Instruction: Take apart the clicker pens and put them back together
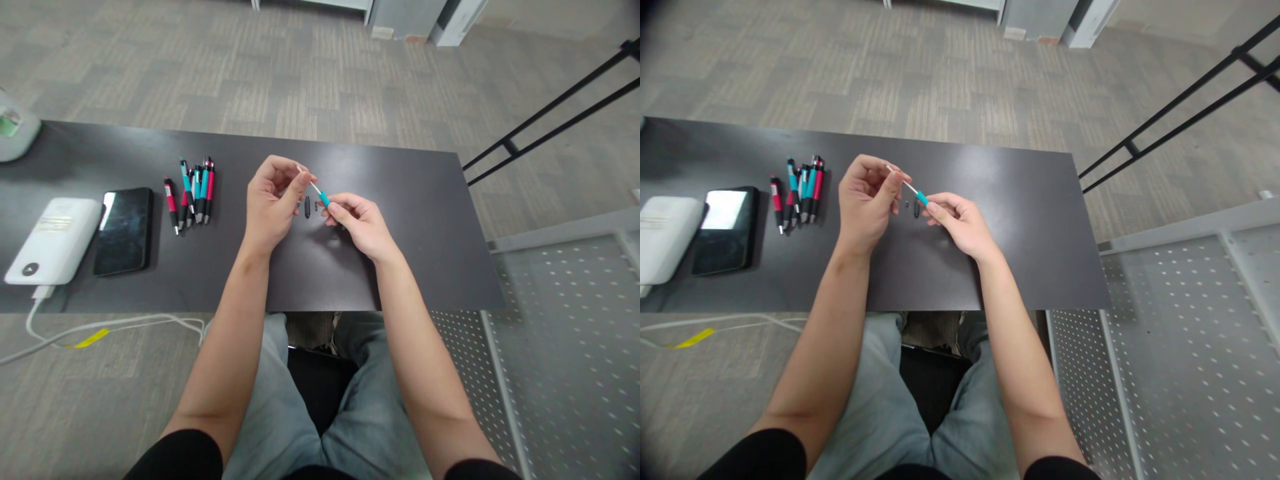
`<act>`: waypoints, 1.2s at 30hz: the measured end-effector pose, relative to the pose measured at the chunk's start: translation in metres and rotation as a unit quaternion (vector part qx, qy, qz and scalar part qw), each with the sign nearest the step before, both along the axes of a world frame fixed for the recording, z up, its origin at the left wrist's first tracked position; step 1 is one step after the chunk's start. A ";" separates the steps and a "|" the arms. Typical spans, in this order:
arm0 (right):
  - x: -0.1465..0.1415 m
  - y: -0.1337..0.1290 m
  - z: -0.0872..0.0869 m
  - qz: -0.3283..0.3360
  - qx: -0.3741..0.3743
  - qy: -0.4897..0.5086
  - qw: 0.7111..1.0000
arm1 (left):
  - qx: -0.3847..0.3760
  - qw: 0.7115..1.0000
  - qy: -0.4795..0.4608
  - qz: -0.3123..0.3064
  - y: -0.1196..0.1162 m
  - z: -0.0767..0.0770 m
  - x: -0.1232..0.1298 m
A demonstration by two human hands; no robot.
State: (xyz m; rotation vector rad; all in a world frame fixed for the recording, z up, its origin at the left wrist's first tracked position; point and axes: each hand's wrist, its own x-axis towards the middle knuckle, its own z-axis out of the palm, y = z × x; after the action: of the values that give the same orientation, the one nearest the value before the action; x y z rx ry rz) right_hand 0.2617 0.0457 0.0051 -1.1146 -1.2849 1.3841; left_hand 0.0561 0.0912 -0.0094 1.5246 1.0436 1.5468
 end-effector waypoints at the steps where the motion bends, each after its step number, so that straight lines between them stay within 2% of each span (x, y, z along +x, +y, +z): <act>1: -0.001 0.000 -0.001 0.000 -0.001 0.002 1.000 | -0.004 1.000 0.005 0.009 -0.002 0.001 0.001; 11: -0.003 -0.001 0.002 -0.007 -0.003 0.012 1.000 | -0.017 1.000 0.015 -0.012 0.002 0.002 0.000; 18: -0.007 0.001 0.003 0.007 -0.002 0.022 1.000 | -0.005 1.000 -0.015 -0.006 0.001 -0.003 0.003; 36: -0.002 0.001 -0.002 0.002 0.011 0.013 1.000 | -0.027 0.999 0.005 -0.022 0.000 0.003 -0.003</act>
State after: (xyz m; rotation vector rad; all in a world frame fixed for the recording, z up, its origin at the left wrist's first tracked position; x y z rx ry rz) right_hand 0.2595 0.0462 0.0031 -1.0759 -1.2821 1.3793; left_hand 0.0532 0.0912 -0.0062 1.5107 1.0409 1.4712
